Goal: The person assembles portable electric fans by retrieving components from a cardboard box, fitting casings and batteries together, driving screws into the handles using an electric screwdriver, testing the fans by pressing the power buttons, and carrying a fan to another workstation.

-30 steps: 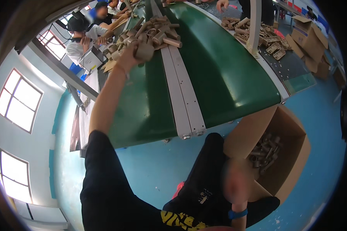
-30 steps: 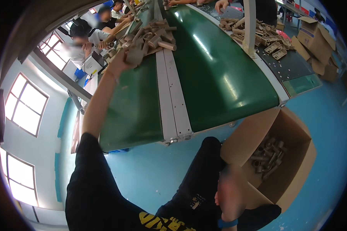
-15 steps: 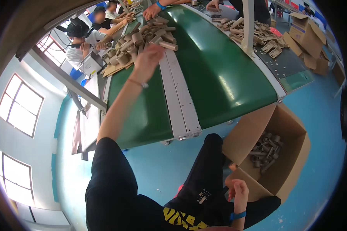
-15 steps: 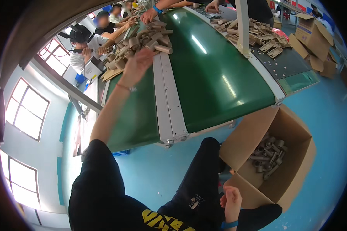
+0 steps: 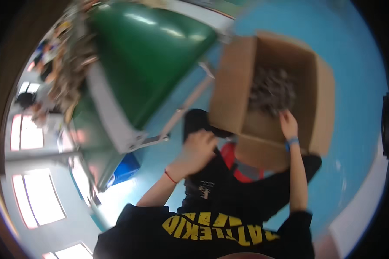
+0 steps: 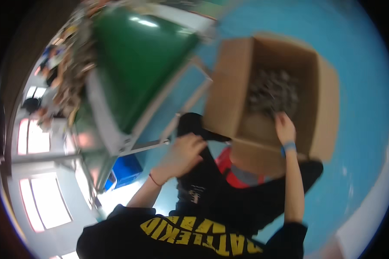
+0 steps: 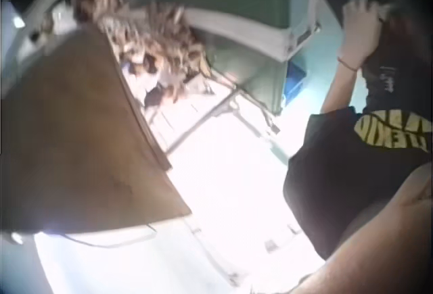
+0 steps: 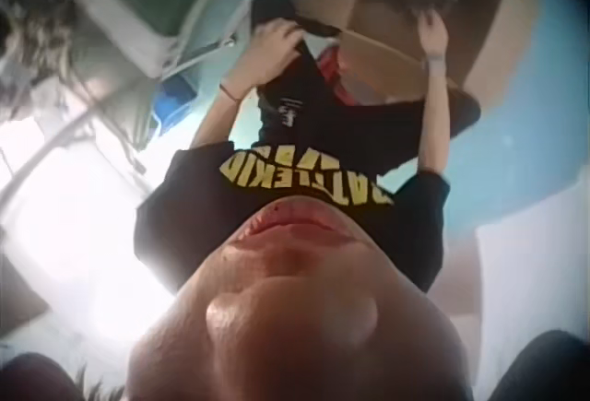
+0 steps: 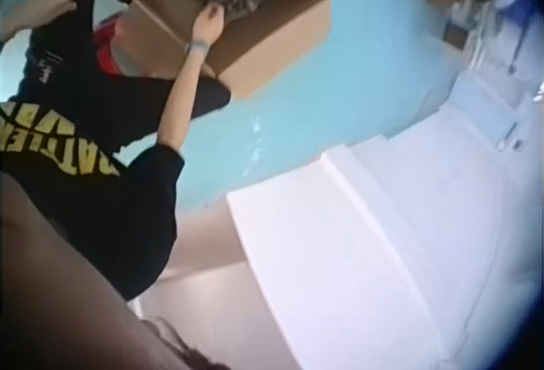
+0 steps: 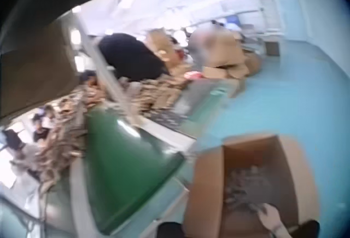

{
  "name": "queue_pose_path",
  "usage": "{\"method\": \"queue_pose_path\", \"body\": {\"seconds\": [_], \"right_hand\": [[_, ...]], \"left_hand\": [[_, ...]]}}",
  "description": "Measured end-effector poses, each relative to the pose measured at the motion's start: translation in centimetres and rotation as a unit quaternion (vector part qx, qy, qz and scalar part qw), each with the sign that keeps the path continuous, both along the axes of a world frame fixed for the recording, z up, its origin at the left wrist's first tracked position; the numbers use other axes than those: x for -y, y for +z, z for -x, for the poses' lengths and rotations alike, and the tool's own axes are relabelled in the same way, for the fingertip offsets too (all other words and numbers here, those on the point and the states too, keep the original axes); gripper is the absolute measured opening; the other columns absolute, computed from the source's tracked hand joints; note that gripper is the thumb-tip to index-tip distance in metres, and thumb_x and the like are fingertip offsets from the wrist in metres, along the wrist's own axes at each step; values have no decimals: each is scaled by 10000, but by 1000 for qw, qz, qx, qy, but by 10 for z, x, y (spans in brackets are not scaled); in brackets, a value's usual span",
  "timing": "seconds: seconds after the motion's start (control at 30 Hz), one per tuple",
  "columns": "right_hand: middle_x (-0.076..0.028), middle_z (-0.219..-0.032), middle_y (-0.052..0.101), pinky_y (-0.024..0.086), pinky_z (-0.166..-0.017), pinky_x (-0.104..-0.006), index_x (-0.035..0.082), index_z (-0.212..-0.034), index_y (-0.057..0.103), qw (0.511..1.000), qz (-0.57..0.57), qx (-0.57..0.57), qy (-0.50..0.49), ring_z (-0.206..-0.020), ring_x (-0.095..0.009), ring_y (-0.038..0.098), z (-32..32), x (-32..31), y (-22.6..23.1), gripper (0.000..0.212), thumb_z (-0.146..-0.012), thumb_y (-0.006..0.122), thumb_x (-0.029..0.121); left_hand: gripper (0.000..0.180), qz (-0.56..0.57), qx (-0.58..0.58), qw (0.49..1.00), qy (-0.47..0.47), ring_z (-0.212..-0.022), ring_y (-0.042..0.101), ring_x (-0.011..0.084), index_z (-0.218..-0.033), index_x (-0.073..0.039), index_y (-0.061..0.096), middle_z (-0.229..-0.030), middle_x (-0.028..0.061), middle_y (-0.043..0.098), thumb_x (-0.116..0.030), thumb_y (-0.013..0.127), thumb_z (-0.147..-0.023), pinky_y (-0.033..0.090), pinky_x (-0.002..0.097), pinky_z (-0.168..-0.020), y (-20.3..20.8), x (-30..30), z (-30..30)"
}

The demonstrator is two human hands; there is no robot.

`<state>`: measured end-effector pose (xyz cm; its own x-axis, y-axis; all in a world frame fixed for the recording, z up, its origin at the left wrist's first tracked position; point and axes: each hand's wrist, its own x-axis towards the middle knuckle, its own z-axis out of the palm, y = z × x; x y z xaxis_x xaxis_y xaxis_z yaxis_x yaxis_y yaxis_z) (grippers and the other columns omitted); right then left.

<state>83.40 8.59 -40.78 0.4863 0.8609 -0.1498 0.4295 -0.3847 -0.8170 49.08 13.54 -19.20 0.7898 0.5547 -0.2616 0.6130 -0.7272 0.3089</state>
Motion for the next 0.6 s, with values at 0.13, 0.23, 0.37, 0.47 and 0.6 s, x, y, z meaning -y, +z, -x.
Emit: {"method": "queue_pose_path", "body": {"seconds": [0.13, 0.23, 0.37, 0.47, 0.6], "right_hand": [[-181, -1102, 656, 469, -926, -428, 79, -1176, 612, 969, 226, 5, 104, -1080, -357, 595, -54, -27, -73, 413, -834, 582, 308], [-184, -1203, 615, 463, -955, -412, 106, -1256, 577, 916, 364, -48, 163, -1130, -342, 577, -80, -25, -136, 499, -802, 617, 308], [-171, -1269, 569, 435, -997, -409, 114, -1257, 547, 882, 422, 5, 209, -1184, -334, 536, -83, -23, -204, 538, -771, 683, 300], [-189, -1370, 470, 432, -1000, -438, 149, -1374, 413, 889, 409, 14, 204, -1221, -348, 499, -55, -36, -230, 680, -765, 688, 272], [-212, -1419, 361, 446, -965, -493, 168, -1433, 289, 909, 374, 51, 175, -1221, -395, 476, -31, -68, -267, 781, -769, 698, 204]], "left_hand": [[629, 106, 53, 990, 73, -1345, 293, 435, -1366, -54, 408, -1449, 265, 280, -238, 685, -832, 296, 475, -1083, -55, -25, -58], [713, 57, 49, 989, 129, -1349, 256, 463, -1410, -44, 328, -1457, 296, 232, -264, 687, -834, 273, 503, -1083, -101, -44, -123], [801, -24, 72, 963, 257, -1311, 270, 503, -1448, -13, 227, -1437, 320, 233, -256, 678, -833, 262, 532, -1070, -175, -83, -186], [769, -112, 22, 952, 284, -1326, 267, 477, -1456, 8, 194, -1447, 315, 218, -170, 628, -847, 257, 524, -1073, -218, -90, -196], [726, -137, 10, 948, 286, -1328, 277, 459, -1453, 28, 194, -1443, 307, 238, -64, 573, -840, 258, 507, -1078, -216, -89, -200]]}}
